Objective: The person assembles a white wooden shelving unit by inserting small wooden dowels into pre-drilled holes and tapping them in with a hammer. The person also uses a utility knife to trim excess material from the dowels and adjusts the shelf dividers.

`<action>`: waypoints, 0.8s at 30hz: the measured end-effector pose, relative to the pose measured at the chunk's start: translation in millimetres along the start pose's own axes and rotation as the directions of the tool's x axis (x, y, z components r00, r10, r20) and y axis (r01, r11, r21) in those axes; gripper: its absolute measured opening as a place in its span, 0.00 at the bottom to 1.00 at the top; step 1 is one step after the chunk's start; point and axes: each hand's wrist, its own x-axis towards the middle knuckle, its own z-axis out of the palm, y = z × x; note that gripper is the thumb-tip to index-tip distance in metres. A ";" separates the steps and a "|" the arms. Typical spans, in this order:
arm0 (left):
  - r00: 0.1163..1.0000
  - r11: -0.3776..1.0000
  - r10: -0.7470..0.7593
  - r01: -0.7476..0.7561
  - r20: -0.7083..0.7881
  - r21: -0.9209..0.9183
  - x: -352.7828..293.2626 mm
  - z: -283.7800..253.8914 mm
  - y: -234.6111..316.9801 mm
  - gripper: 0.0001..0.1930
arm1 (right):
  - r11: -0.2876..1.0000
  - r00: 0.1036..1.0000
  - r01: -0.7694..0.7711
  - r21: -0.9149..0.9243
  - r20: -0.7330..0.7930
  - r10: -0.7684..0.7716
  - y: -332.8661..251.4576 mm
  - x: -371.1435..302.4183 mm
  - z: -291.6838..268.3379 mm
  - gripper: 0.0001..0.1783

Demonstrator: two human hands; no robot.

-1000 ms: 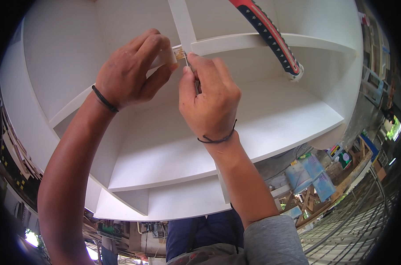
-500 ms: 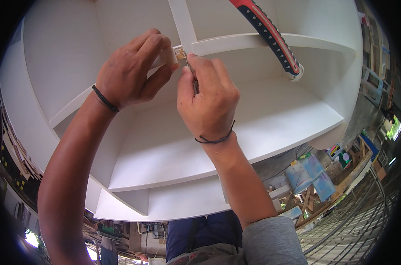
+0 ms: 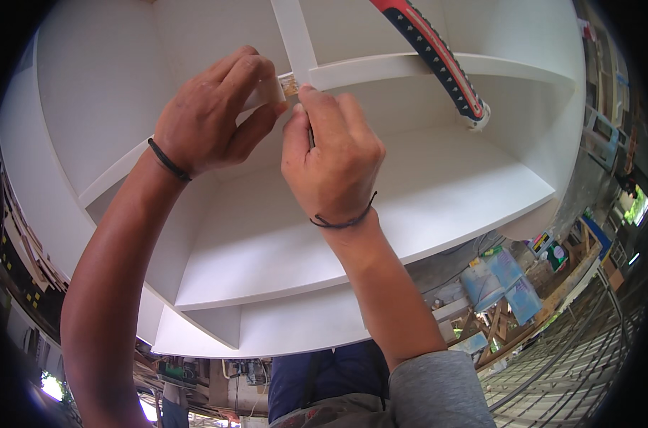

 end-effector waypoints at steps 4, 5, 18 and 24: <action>1.000 1.000 0.011 -0.010 -0.004 0.007 0.0 1.2 -0.5 0.15 | 0.986 0.993 -0.116 0.117 0.041 0.112 -1.8 3.5 -3.7 0.11; 1.000 1.000 0.008 -0.008 -0.007 0.006 -0.1 0.8 -0.4 0.15 | 0.972 0.986 -0.165 0.165 0.062 0.157 -3.4 5.4 -6.0 0.10; 1.000 1.000 0.005 -0.005 -0.015 0.019 -0.8 -0.2 0.4 0.15 | 0.972 0.990 -0.132 0.193 0.078 0.119 1.9 6.3 -7.5 0.11; 1.000 1.000 0.006 -0.006 -0.014 0.003 -0.1 0.8 -0.2 0.14 | 0.997 1.000 -0.013 0.080 0.015 0.012 1.6 2.0 -3.4 0.13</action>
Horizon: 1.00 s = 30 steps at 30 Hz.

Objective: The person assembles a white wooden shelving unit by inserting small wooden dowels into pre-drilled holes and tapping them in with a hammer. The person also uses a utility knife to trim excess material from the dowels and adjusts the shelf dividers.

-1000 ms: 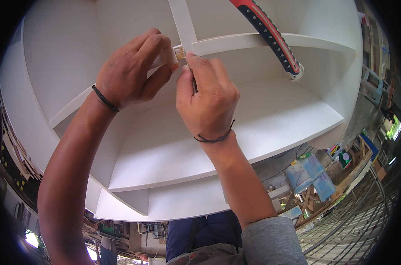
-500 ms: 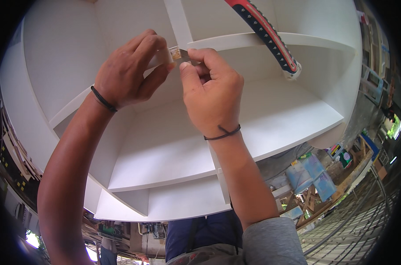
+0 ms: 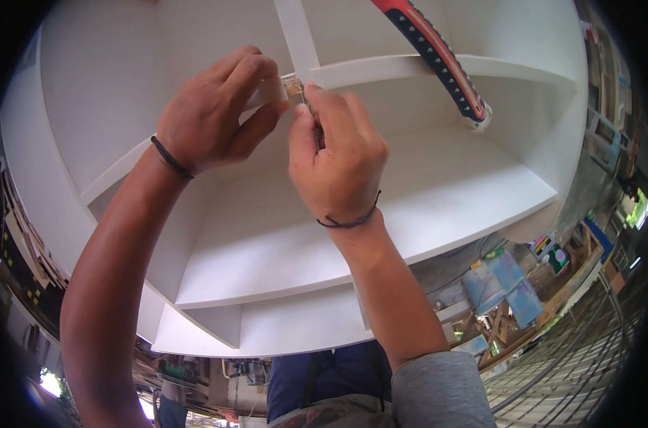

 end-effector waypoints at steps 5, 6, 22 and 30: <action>1.000 1.000 -0.022 0.022 0.000 0.002 -0.5 -0.8 1.4 0.12 | 0.999 1.000 0.017 -0.032 0.008 -0.017 0.4 0.4 1.0 0.14; 1.000 1.000 -0.021 0.021 -0.001 0.008 -0.5 -1.0 1.4 0.12 | 0.999 1.000 0.018 -0.029 0.006 -0.018 0.1 0.6 1.3 0.14; 1.000 1.000 -0.012 0.012 0.008 -0.012 0.8 -1.4 1.5 0.12 | 0.995 1.000 0.027 -0.094 0.002 -0.027 -2.0 3.4 2.4 0.12; 1.000 1.000 -0.019 0.018 0.017 0.006 -0.9 -2.3 1.3 0.14 | 0.754 0.825 -0.553 0.353 0.354 0.440 -0.6 24.7 -21.9 0.11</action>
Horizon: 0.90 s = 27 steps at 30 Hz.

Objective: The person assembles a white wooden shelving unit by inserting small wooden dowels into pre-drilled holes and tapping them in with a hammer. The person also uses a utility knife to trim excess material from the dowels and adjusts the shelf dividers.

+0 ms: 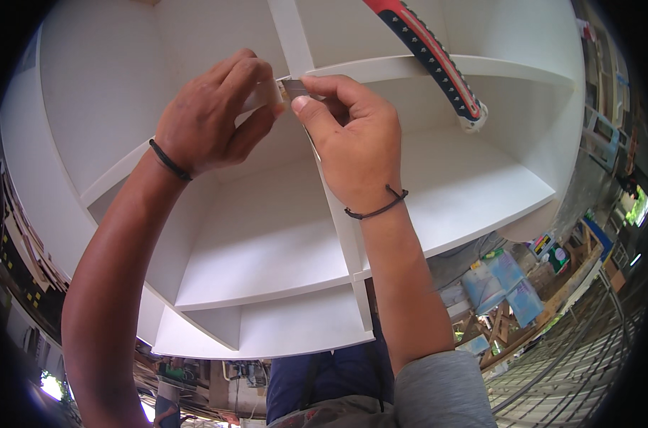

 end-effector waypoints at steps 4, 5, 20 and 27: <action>1.000 1.000 0.021 -0.021 -0.017 -0.003 1.3 -0.2 0.4 0.15 | 0.991 0.990 0.095 0.092 -0.110 -0.084 5.3 -5.8 5.2 0.10; 1.000 1.000 0.019 -0.019 -0.009 0.000 1.2 0.2 -0.2 0.15 | 0.987 0.977 0.161 -0.003 -0.143 -0.160 10.7 -10.3 8.5 0.10; 1.000 1.000 0.017 -0.017 0.003 0.002 0.7 0.8 -0.6 0.14 | 0.794 0.860 0.449 -0.410 -0.042 -0.508 17.4 -17.9 14.4 0.12; 1.000 1.000 0.014 -0.014 -0.020 -0.020 -0.5 2.8 -1.0 0.15 | 0.811 0.863 0.398 -0.429 -0.125 -0.489 19.5 -28.5 11.9 0.12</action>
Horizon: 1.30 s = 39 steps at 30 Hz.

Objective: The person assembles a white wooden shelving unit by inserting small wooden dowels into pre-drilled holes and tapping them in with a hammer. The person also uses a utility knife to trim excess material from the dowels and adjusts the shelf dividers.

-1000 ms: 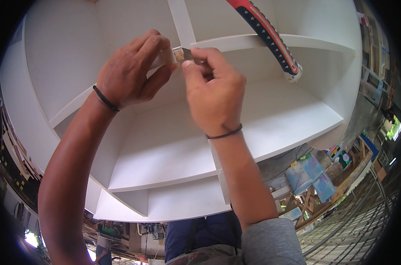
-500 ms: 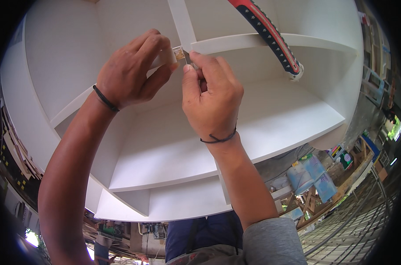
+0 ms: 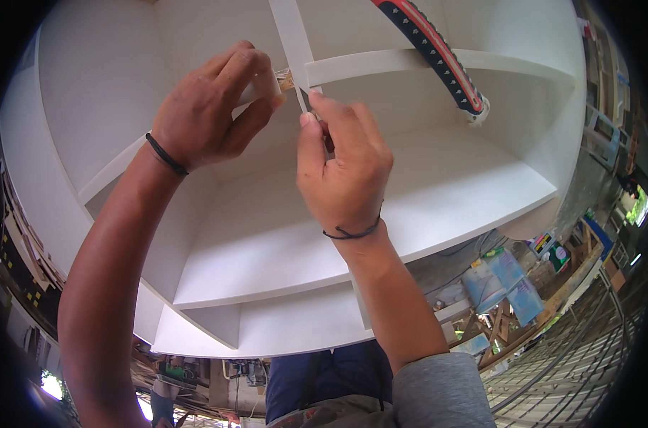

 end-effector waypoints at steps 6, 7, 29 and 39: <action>1.000 1.000 0.014 -0.014 0.008 0.018 0.3 -0.6 -0.8 0.16 | 0.996 0.998 0.062 -0.066 -0.007 -0.062 1.0 2.2 7.8 0.13; 1.000 0.999 0.022 -0.022 0.001 0.030 0.2 -0.7 -0.8 0.16 | 0.996 0.998 0.060 -0.072 -0.007 -0.061 1.2 1.9 8.2 0.14; 1.000 1.000 0.003 -0.003 0.026 0.016 0.7 -1.9 0.5 0.15 | 0.864 0.914 -0.402 0.304 0.183 0.361 -3.5 15.2 -11.6 0.10; 1.000 1.000 0.010 -0.010 0.016 0.025 -0.3 -0.9 0.0 0.15 | 1.000 0.999 -0.026 0.011 0.030 0.026 -2.2 3.7 3.2 0.12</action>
